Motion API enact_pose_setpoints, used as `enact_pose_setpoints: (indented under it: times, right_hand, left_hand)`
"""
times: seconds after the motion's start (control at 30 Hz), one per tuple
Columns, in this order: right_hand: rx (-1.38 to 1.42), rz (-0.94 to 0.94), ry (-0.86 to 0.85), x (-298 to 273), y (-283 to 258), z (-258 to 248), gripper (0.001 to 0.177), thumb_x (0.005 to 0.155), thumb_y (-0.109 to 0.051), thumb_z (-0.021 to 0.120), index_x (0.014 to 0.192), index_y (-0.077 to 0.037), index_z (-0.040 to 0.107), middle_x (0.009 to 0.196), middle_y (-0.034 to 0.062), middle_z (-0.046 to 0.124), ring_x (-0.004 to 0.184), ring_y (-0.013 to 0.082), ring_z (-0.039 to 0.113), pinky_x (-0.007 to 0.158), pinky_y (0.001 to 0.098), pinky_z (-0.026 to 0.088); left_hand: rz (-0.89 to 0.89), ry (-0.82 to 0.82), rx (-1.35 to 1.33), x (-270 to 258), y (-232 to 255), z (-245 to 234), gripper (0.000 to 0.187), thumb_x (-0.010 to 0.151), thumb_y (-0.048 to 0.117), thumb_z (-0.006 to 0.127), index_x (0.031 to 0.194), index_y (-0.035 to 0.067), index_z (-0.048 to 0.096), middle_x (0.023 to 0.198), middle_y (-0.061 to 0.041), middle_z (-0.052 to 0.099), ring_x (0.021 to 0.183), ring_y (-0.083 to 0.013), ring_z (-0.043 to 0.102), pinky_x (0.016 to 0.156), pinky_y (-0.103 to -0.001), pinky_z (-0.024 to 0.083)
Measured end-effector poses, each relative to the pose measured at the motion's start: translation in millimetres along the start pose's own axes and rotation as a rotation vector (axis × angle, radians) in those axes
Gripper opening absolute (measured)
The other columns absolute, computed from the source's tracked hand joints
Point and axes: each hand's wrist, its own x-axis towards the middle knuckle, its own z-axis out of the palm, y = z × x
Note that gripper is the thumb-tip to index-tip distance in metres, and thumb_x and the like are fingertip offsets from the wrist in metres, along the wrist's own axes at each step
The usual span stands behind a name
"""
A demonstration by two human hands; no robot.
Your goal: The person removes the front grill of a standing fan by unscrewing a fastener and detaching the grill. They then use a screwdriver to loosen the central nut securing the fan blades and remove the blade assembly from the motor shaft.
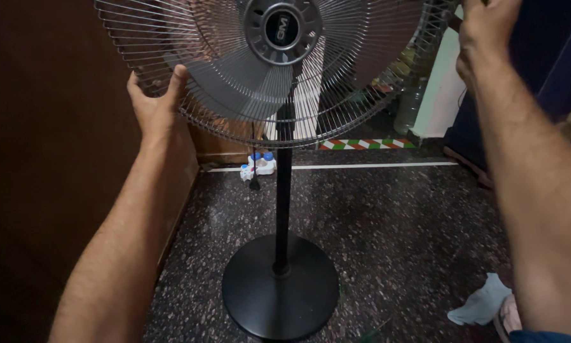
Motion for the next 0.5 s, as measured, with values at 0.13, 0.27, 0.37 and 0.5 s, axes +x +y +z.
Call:
enact_pose_setpoints:
  times: [0.13, 0.27, 0.37, 0.5]
  right_hand:
    - [-0.227, -0.077, 0.034, -2, 24, 1, 0.017, 0.117, -0.011, 0.067, 0.107, 0.002, 0.063, 0.093, 0.0093, 0.069, 0.08, 0.0208, 0.07, 0.07, 0.0358, 0.053]
    - [-0.689, -0.306, 0.231, 3, 48, -2, 0.011, 0.109, -0.008, 0.065, 0.106, 0.002, 0.06, 0.095, 0.0145, 0.068, 0.085, 0.0246, 0.069, 0.076, 0.0402, 0.053]
    - [-0.717, -0.405, 0.262, 4, 59, -5, 0.014, 0.108, -0.011, 0.067, 0.107, 0.001, 0.061, 0.097, 0.0137, 0.068, 0.087, 0.0244, 0.069, 0.077, 0.0394, 0.053]
    - [-0.62, -0.281, 0.235, -3, 59, -8, 0.019, 0.107, -0.016, 0.07, 0.108, 0.0, 0.061, 0.1, 0.0127, 0.069, 0.09, 0.0241, 0.07, 0.078, 0.0385, 0.053]
  left_hand:
    - [0.044, -0.022, 0.008, 5, -2, -3, 0.102, 0.075, 0.03, 0.098, 0.15, 0.006, 0.032, 0.133, -0.012, 0.059, 0.126, -0.0251, 0.059, 0.113, -0.044, 0.049]
    - [0.044, -0.017, 0.133, 11, -2, -7, 0.102, 0.077, 0.033, 0.096, 0.151, 0.004, 0.032, 0.135, -0.012, 0.058, 0.128, -0.0241, 0.058, 0.112, -0.043, 0.051]
    - [0.023, -0.027, 0.14, 8, 0, -7, 0.102, 0.077, 0.034, 0.095, 0.151, 0.005, 0.03, 0.137, -0.012, 0.057, 0.131, -0.0233, 0.057, 0.114, -0.042, 0.049]
    - [0.04, -0.02, 0.018, -3, 5, 0, 0.099, 0.077, 0.027, 0.097, 0.149, 0.005, 0.033, 0.137, -0.012, 0.058, 0.129, -0.0251, 0.057, 0.113, -0.044, 0.048]
